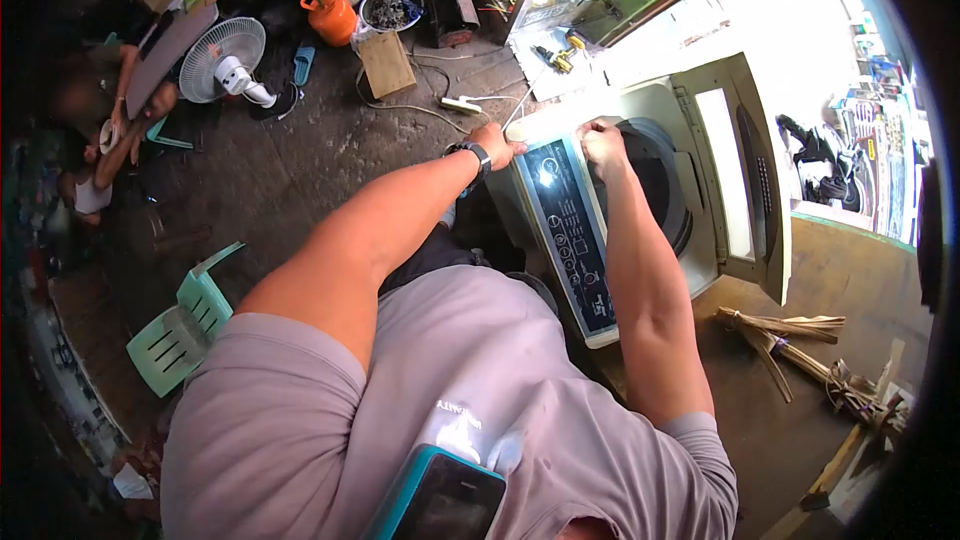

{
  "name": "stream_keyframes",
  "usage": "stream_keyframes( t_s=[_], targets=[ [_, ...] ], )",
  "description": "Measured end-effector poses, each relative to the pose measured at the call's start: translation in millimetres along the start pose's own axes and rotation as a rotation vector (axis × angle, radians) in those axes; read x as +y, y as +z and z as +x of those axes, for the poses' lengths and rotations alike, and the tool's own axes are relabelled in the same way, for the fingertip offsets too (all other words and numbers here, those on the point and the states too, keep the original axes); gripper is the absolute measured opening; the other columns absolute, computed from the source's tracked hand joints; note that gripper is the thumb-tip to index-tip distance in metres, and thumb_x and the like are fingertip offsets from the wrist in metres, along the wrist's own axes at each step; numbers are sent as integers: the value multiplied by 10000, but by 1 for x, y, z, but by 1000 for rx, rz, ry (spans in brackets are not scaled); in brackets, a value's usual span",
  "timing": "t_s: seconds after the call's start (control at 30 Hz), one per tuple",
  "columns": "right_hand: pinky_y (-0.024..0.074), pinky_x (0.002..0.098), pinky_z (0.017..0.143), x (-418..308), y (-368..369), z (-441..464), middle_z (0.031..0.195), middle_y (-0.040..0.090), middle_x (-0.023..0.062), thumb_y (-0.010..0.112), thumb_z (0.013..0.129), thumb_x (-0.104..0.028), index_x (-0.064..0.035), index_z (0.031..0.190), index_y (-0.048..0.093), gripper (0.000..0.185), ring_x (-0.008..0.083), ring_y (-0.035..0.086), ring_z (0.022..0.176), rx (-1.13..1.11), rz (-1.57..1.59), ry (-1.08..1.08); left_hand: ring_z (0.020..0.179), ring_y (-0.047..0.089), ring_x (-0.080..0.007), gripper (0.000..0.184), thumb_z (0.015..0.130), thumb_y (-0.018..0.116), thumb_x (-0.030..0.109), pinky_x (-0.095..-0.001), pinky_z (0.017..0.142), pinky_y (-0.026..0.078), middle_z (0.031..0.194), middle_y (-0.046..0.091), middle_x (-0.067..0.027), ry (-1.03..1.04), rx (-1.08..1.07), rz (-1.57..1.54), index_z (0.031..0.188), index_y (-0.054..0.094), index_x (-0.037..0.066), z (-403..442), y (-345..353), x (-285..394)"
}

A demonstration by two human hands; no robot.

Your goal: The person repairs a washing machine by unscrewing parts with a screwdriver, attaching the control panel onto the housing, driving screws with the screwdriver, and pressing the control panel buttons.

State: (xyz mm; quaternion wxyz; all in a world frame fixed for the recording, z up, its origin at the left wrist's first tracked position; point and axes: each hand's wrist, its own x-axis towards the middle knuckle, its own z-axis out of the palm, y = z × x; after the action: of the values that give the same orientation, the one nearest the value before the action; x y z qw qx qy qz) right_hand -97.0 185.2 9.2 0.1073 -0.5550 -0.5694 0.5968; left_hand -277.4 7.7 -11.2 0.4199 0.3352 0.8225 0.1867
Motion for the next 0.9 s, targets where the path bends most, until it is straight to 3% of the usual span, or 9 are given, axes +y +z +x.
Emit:
stream_keyframes(
  t_s=[0.13,0.2,0.27,0.33,0.47,0.57,0.7,0.87,0.9],
  targets=[
    [468,283,684,26,-13,-23,838,660,11,684,926,-75,0,947,703,80,115,578,748,21,323,-13,1012,716,-399,506,937,730,486,-493,865,540,1062,753,-213,-11,43,8,1041,697,-8,-22,-1,6],
    [481,276,715,23,-17,-69,789,637,8,682,945,-97,2,964,700,103,99,580,754,177,-104,-252,940,713,-401,471,998,640,479,-519,824,524,997,745,-212,87,251,-55,946,678,12,-41,1,11],
    [498,291,728,14,-13,-136,831,660,29,715,927,-98,-11,985,700,105,115,595,762,111,-51,-488,910,726,-326,447,1061,530,435,-473,762,559,958,743,-200,134,169,-15,998,687,22,-76,-3,29],
    [511,304,735,26,-5,-180,899,667,49,754,898,-74,-14,963,689,110,134,622,799,76,-89,-612,883,725,-247,385,1091,475,343,-391,699,588,905,731,-151,137,-324,-505,1055,673,15,-102,3,53],
    [526,365,730,35,-8,-245,936,628,100,790,837,-16,-34,961,651,187,223,642,817,250,-170,-512,907,680,-156,308,1107,444,219,-323,755,586,1042,687,-72,316,-600,-464,1132,660,0,-105,62,81],
    [524,418,795,63,-30,-270,984,626,117,789,796,-51,-67,959,673,201,338,618,928,423,-437,-675,940,669,-146,307,1111,453,222,-318,799,569,1071,688,-55,281,-766,-557,1173,670,14,-117,98,95],
    [524,442,824,85,-50,-302,1010,638,107,749,817,-69,-71,970,682,168,343,616,955,565,-554,-699,1007,667,-146,309,1122,453,231,-333,870,568,1120,687,-46,182,-970,-667,1226,672,39,-146,124,112],
    [541,410,788,127,-72,-318,933,669,128,679,925,-94,-61,999,686,81,330,669,863,611,-379,-628,1086,687,-239,326,1129,444,261,-391,906,592,1279,678,-105,53,-1116,-575,1339,600,67,-175,127,131],
    [558,390,744,135,-80,-323,912,684,123,661,951,-89,-46,1010,680,75,292,684,799,670,-232,-429,1077,692,-249,338,1127,448,278,-396,893,599,1285,678,-114,86,-1097,-526,1345,596,65,-176,125,131]
  ],
)
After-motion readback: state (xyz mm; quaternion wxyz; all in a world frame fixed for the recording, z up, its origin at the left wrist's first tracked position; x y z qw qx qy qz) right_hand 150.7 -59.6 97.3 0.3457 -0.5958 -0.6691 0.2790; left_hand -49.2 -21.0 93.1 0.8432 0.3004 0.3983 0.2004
